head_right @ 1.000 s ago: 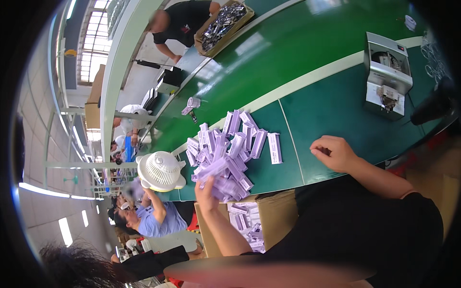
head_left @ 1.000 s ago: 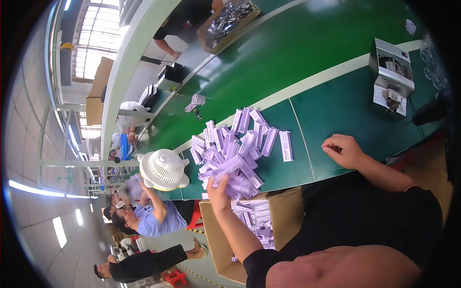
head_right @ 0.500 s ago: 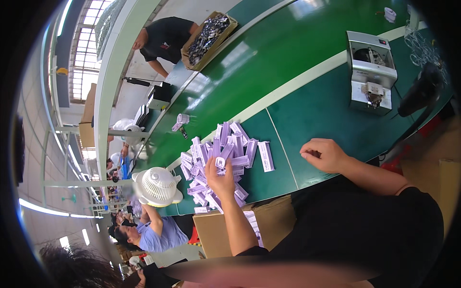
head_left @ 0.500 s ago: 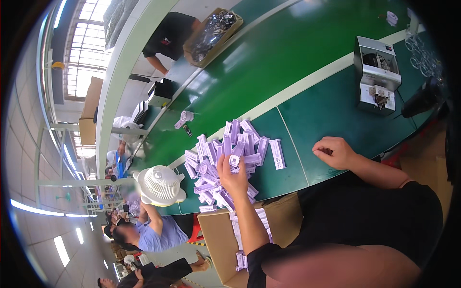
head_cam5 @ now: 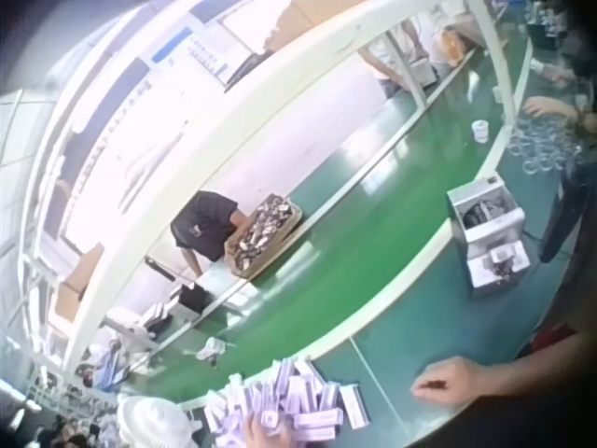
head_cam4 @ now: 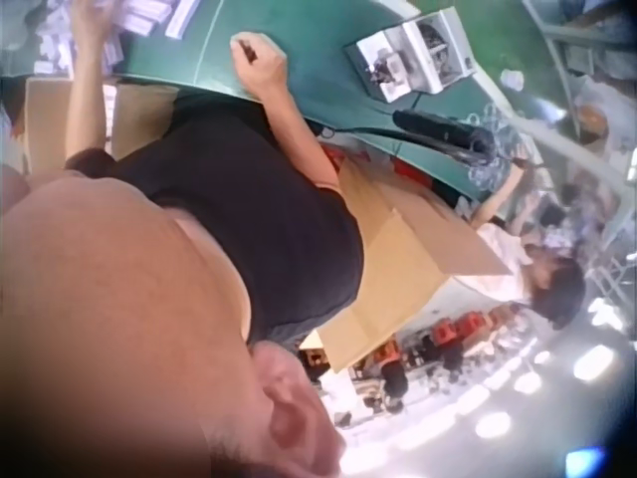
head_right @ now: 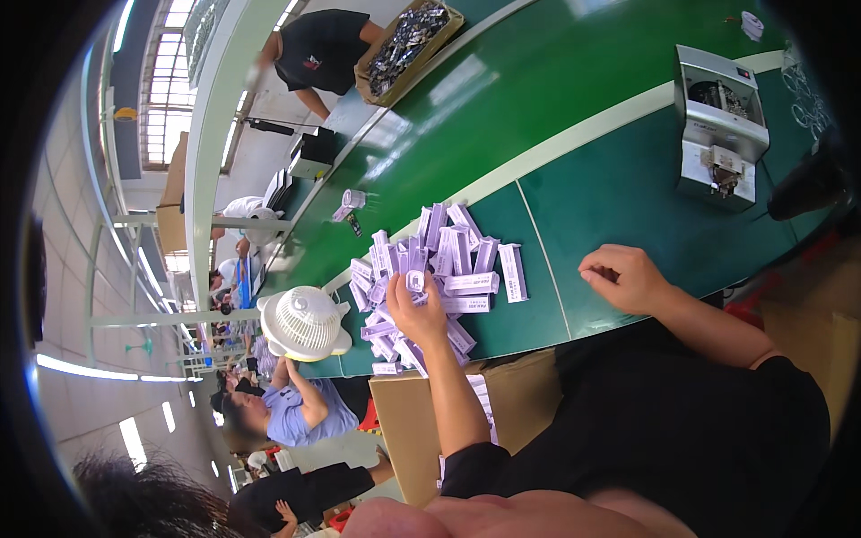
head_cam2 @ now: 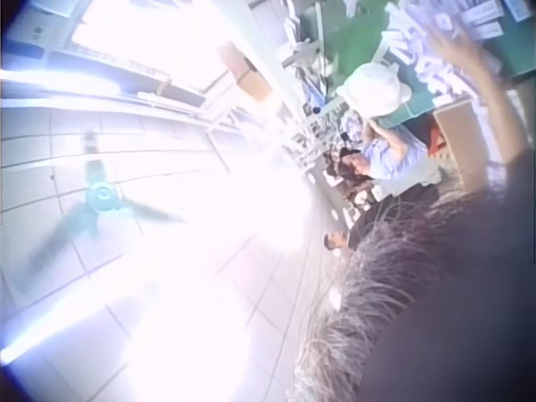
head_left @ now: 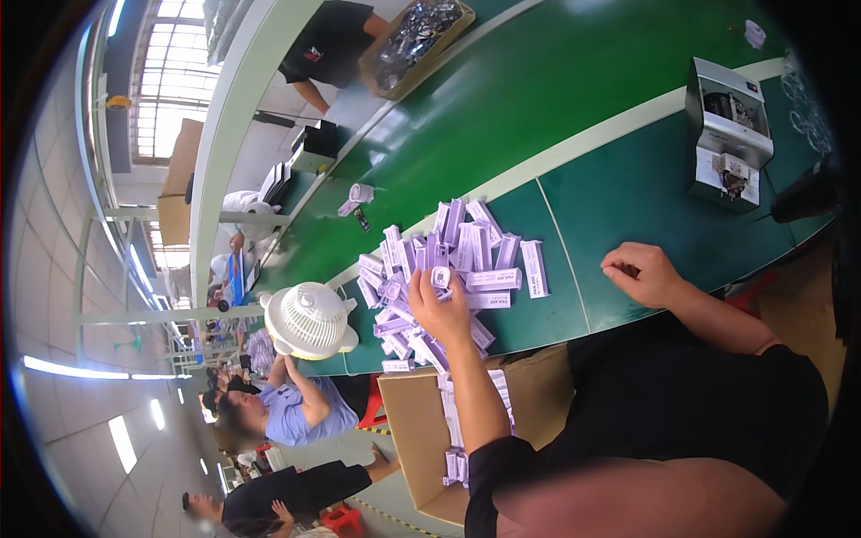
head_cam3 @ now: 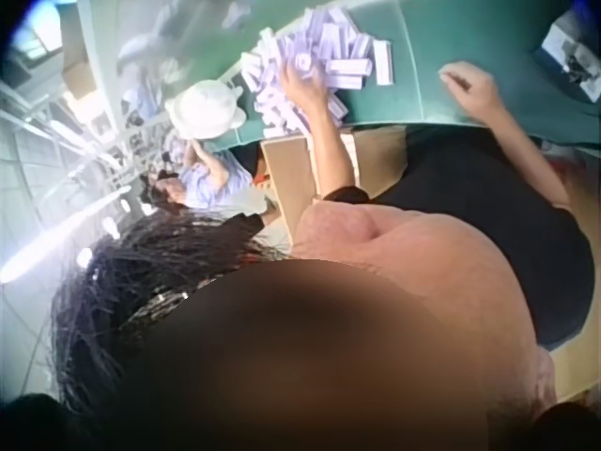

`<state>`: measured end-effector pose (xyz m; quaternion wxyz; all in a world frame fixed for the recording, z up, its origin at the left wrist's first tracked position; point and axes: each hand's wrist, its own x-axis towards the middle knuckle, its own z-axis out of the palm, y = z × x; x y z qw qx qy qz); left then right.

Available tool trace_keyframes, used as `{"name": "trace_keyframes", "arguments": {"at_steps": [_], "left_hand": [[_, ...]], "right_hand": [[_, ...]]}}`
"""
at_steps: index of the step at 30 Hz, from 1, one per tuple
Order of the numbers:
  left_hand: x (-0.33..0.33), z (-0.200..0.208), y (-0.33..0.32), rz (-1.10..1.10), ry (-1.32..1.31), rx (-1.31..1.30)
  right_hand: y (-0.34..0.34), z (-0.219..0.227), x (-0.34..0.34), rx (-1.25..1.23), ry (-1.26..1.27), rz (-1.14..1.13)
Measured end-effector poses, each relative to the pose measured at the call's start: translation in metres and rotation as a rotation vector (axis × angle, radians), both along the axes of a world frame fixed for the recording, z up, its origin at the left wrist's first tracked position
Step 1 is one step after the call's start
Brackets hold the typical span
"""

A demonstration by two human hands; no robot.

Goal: Assembling electronic components by inserting parts into casings and securing them with an electric screwdriver.

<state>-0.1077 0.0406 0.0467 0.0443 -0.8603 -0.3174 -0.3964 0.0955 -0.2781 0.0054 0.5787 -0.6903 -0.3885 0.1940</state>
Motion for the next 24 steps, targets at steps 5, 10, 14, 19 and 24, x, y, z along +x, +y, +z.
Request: {"name": "trace_keyframes", "arguments": {"at_steps": [5, 10, 14, 19, 24], "left_hand": [[-0.007, -0.003, -0.003, 0.013, -0.029, 0.032], [-0.003, 0.008, -0.019, -0.084, -0.11, 0.063], [0.015, 0.021, -0.033, -0.243, -0.096, 0.038], [0.044, 0.034, -0.056, -0.4, 0.09, -0.193], [0.075, 0.034, -0.054, -0.483, 0.252, -0.115]], "right_hand": [[0.003, 0.0, 0.0, 0.014, -0.014, 0.006], [0.003, 0.003, -0.001, 0.006, -0.006, 0.003], [0.004, 0.002, -0.002, 0.005, -0.01, -0.001], [0.005, 0.0, -0.001, 0.015, -0.016, -0.004], [0.006, 0.002, -0.003, 0.006, -0.007, 0.009]]}}
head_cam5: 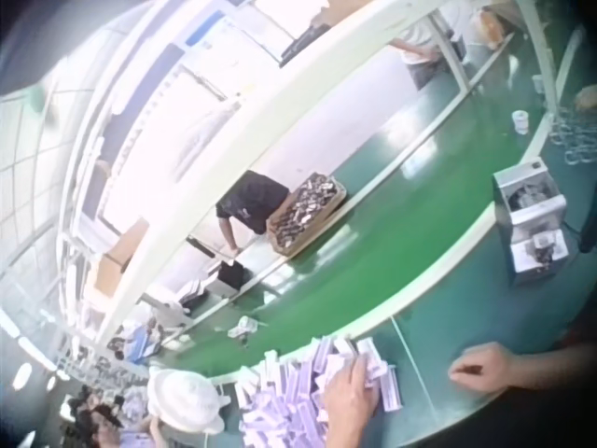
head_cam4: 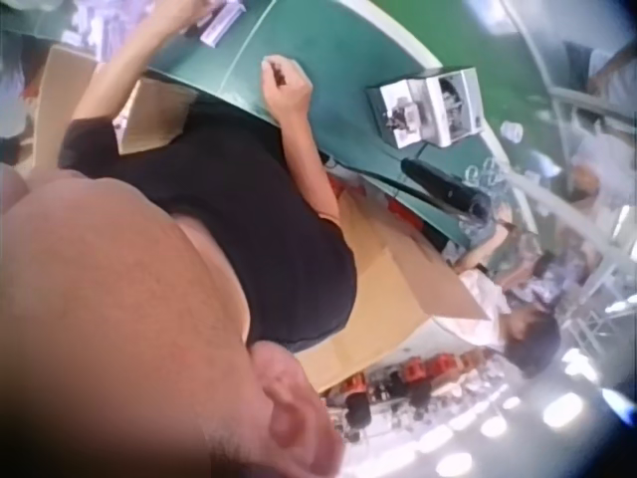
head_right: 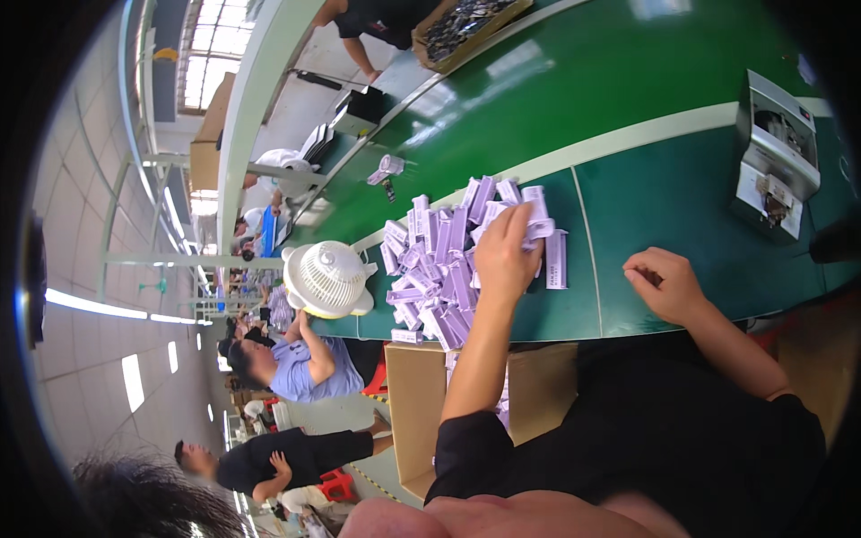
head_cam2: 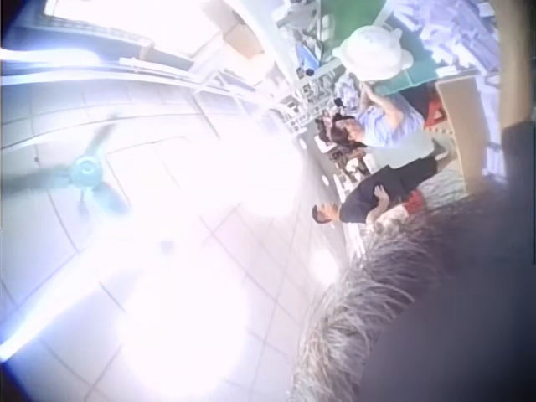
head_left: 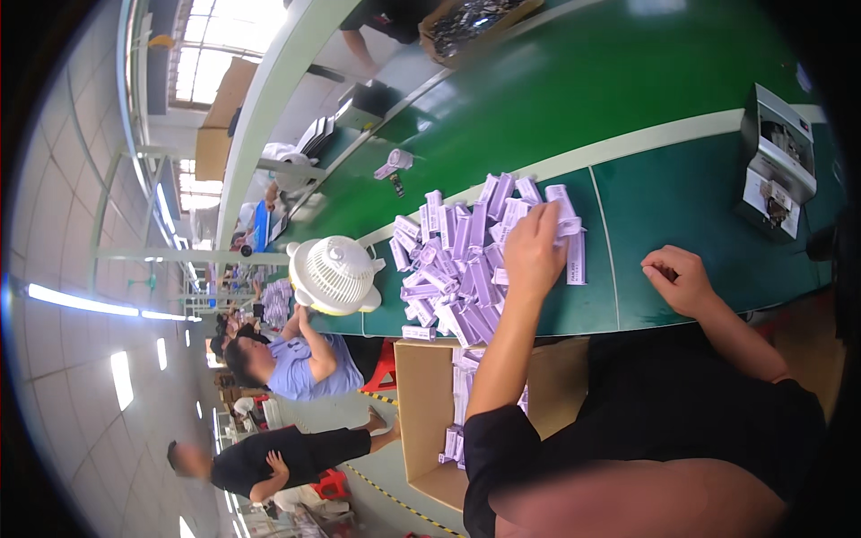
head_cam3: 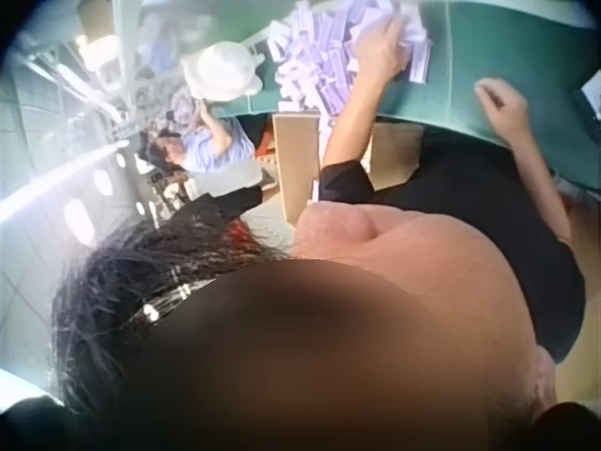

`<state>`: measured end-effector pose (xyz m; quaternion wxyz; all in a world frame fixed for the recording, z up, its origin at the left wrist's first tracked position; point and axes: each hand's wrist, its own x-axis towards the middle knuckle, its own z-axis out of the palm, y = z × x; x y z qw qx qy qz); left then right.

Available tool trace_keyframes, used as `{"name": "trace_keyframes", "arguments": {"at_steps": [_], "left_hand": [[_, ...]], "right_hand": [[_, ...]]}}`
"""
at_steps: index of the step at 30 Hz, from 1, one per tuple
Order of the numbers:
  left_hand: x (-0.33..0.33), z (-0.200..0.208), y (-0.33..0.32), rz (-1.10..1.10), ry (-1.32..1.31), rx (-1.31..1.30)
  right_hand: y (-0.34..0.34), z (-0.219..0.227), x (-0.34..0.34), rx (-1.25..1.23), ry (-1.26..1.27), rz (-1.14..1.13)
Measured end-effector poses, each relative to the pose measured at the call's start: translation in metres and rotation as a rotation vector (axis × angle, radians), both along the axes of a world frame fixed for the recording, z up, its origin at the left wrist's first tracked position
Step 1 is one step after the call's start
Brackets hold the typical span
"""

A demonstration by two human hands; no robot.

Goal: Assembling electronic components by inserting parts into casings and securing them with an electric screwdriver.

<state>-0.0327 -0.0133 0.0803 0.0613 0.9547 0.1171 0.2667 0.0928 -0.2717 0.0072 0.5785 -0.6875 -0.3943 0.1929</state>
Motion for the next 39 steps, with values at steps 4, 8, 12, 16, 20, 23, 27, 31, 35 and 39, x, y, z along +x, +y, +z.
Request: {"name": "trace_keyframes", "arguments": {"at_steps": [4, 8, 12, 16, 20, 23, 27, 31, 35, 39], "left_hand": [[0.018, -0.009, 0.008, -0.054, 0.169, 0.084], [0.031, -0.016, 0.005, -0.045, 0.277, 0.108], [0.029, -0.008, 0.003, 0.02, 0.463, 0.094], [0.027, -0.002, 0.001, 0.057, 0.545, 0.057], [0.028, 0.005, -0.004, 0.018, 0.399, 0.022], [0.041, 0.01, -0.023, -0.15, 0.005, -0.207], [0.07, 0.007, -0.072, -0.264, -0.147, -0.762], [0.098, -0.017, -0.099, -0.261, -0.209, -1.22], [0.123, -0.044, -0.108, -0.22, -0.322, -1.637], [0.127, -0.069, -0.092, -0.461, -0.385, -1.638]], "right_hand": [[-0.002, -0.002, -0.002, -0.017, -0.029, -0.022], [-0.005, -0.006, -0.003, -0.023, -0.01, -0.047], [-0.001, -0.007, -0.002, -0.013, -0.033, -0.013], [0.0, -0.006, -0.002, -0.002, 0.002, -0.027], [0.001, -0.006, -0.002, 0.006, -0.002, -0.03], [0.001, -0.006, -0.002, 0.018, 0.0, -0.04], [-0.001, -0.016, -0.001, 0.031, 0.049, -0.036], [-0.002, -0.02, -0.001, 0.101, 0.175, -0.063], [0.001, -0.031, -0.001, 0.163, 0.321, -0.157], [0.002, -0.027, 0.002, 0.179, 0.262, -0.165]]}}
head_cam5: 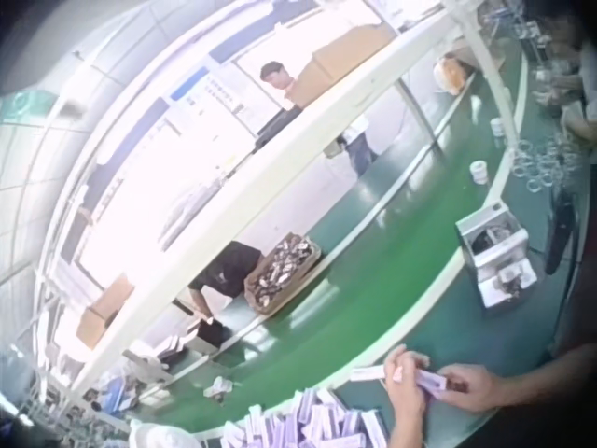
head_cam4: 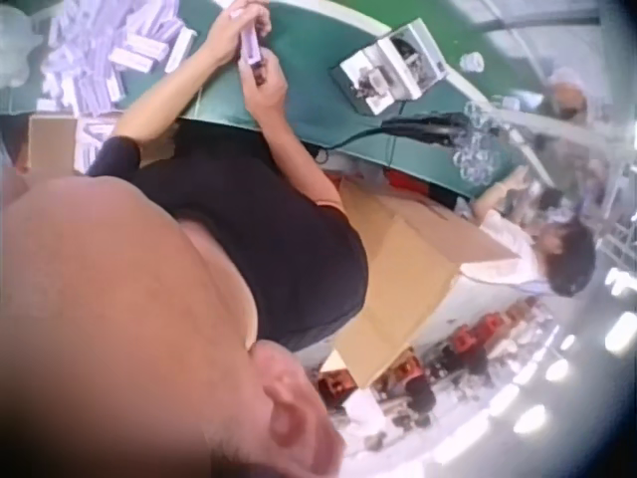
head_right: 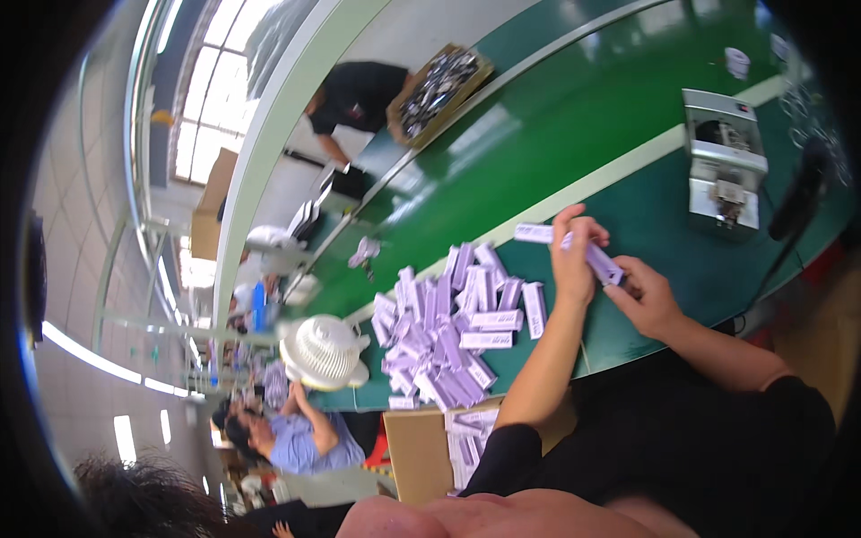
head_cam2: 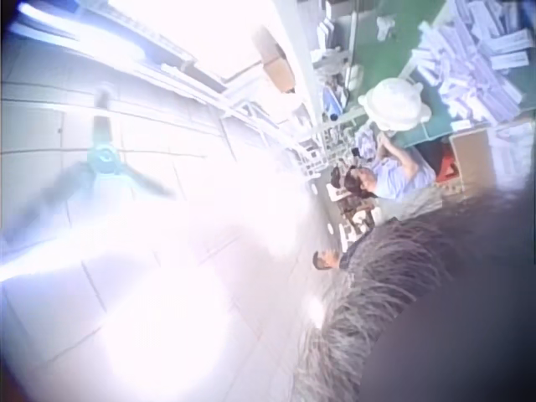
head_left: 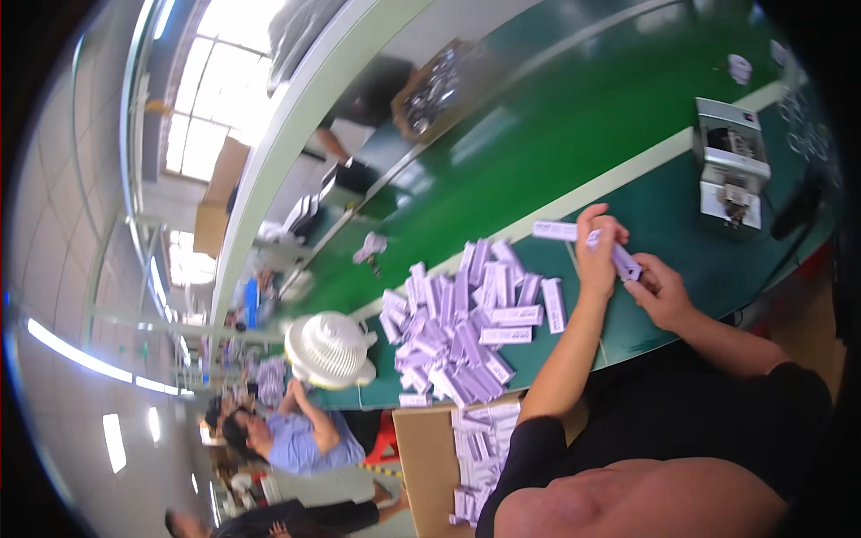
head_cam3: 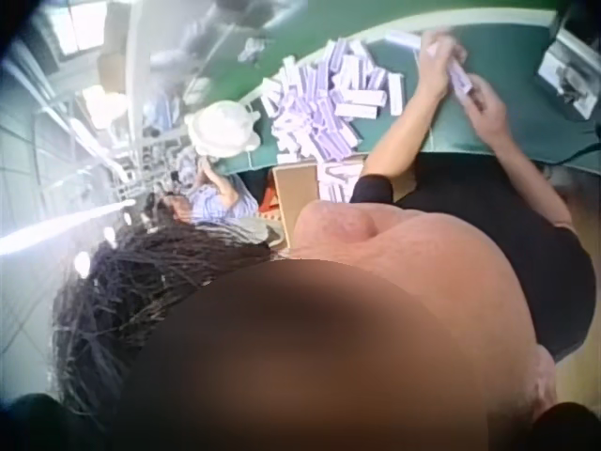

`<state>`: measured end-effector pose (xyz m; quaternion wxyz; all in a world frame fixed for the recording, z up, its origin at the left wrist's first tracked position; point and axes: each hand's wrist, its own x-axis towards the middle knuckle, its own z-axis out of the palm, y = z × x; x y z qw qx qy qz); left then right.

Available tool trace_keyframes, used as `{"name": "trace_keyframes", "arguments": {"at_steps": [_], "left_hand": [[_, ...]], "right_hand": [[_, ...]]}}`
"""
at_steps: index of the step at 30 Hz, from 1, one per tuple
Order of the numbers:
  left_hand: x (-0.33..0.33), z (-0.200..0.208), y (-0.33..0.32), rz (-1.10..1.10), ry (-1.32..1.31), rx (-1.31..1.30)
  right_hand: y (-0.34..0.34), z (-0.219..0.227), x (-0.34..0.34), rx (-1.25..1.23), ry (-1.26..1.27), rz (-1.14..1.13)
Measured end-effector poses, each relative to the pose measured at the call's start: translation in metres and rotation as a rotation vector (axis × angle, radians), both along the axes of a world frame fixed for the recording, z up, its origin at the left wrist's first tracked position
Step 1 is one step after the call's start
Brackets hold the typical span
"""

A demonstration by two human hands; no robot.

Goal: Assembling electronic components by inserting parts into casings and securing them with an electric screwdriver.

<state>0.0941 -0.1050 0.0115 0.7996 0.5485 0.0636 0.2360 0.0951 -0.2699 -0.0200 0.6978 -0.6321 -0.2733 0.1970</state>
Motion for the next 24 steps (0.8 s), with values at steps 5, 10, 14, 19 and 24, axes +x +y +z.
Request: {"name": "trace_keyframes", "arguments": {"at_steps": [5, 10, 14, 19, 24], "left_hand": [[-0.001, -0.011, 0.004, -0.013, -0.088, 0.09], [-0.005, -0.028, 0.009, 0.011, -0.079, 0.195], [-0.007, -0.019, -0.002, -0.015, -0.044, 0.237], [-0.011, -0.022, -0.002, -0.041, -0.02, 0.228], [-0.015, -0.018, -0.001, 0.003, 0.004, 0.248]], "right_hand": [[-0.003, 0.016, 0.006, -0.006, 0.033, -0.136], [-0.013, 0.048, 0.023, -0.103, -0.121, -0.215], [-0.018, 0.036, 0.03, -0.098, -0.117, -0.27], [-0.019, 0.034, 0.026, -0.119, -0.147, -0.243], [-0.014, 0.027, 0.027, -0.058, -0.146, -0.208]]}}
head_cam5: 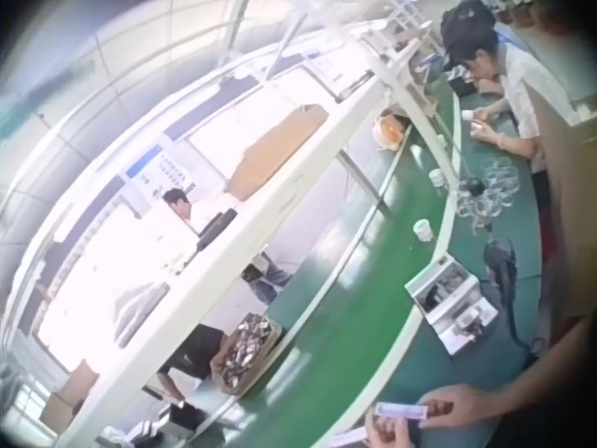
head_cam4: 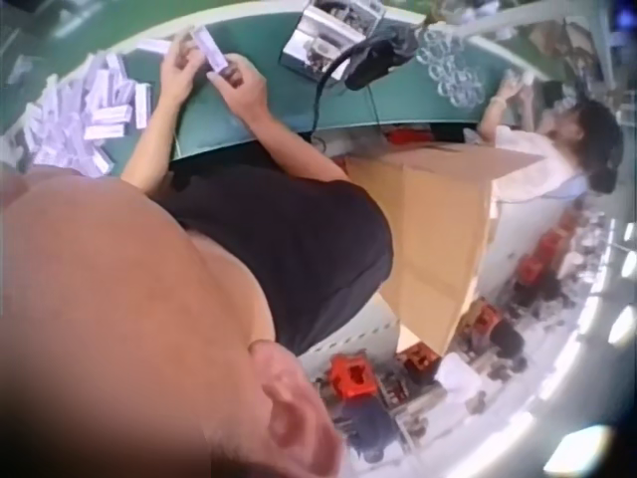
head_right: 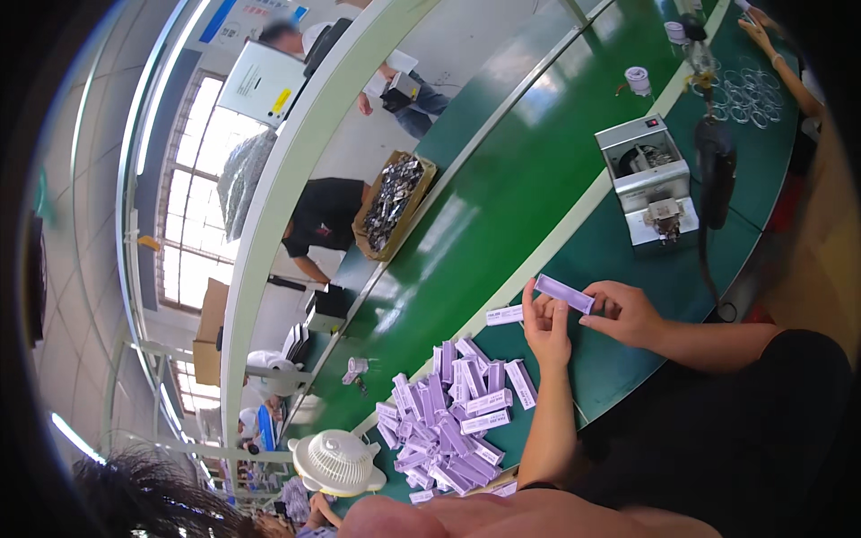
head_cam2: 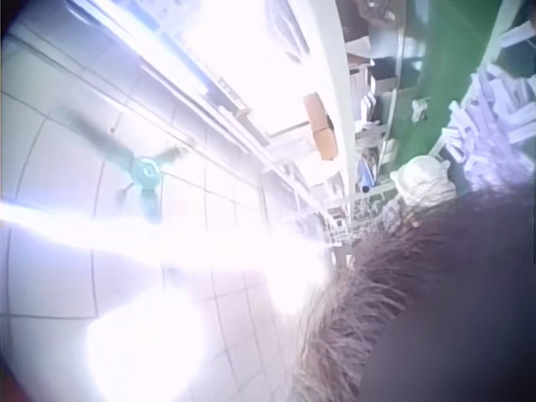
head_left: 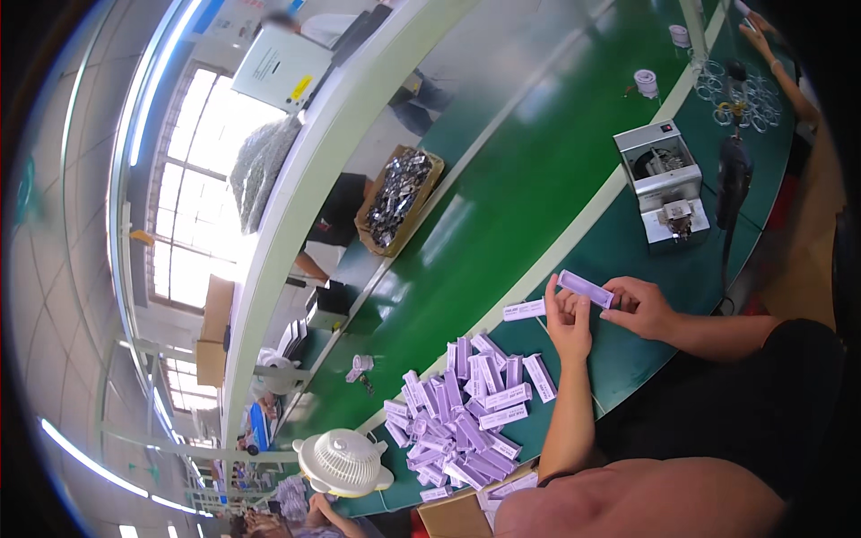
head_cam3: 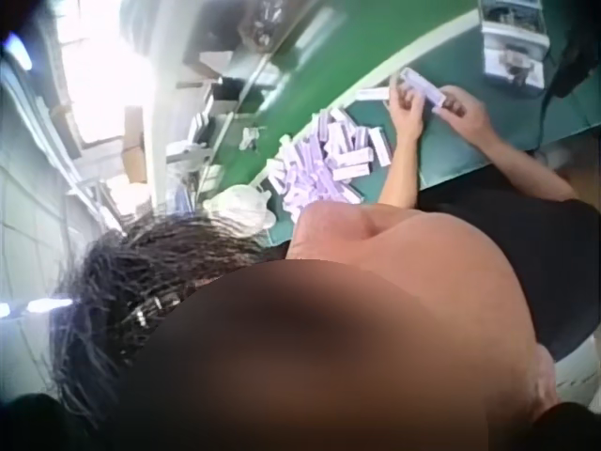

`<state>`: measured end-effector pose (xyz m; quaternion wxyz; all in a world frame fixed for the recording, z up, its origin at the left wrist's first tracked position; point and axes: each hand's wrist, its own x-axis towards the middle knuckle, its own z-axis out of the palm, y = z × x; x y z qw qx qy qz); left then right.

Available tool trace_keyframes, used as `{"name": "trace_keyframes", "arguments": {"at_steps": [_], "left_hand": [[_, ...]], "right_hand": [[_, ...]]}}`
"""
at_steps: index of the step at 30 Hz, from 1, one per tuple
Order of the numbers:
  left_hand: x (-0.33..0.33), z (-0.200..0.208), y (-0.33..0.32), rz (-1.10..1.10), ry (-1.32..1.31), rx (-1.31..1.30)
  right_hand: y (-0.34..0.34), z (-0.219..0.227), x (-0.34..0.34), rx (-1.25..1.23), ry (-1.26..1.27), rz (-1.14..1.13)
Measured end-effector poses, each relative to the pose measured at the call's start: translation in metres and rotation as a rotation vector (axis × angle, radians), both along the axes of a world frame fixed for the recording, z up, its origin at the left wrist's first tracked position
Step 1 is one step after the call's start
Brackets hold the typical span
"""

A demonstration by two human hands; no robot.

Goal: Assembling electronic components by inserting parts into casings and securing them with an electric screwdriver.

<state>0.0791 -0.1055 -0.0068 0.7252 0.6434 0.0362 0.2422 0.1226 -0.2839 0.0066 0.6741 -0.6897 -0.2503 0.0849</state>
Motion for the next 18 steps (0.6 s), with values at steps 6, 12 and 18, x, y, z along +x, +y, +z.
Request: {"name": "trace_keyframes", "arguments": {"at_steps": [6, 12, 18], "left_hand": [[0.012, -0.023, 0.007, 0.024, -0.006, 0.016], [0.011, -0.009, 0.008, 0.036, -0.06, -0.085], [0.012, -0.011, 0.003, 0.002, -0.036, -0.09]], "right_hand": [[0.006, -0.026, 0.003, 0.038, 0.017, -0.082], [0.011, -0.036, 0.009, 0.029, 0.044, -0.033], [0.006, -0.027, 0.004, 0.011, 0.039, -0.039]]}}
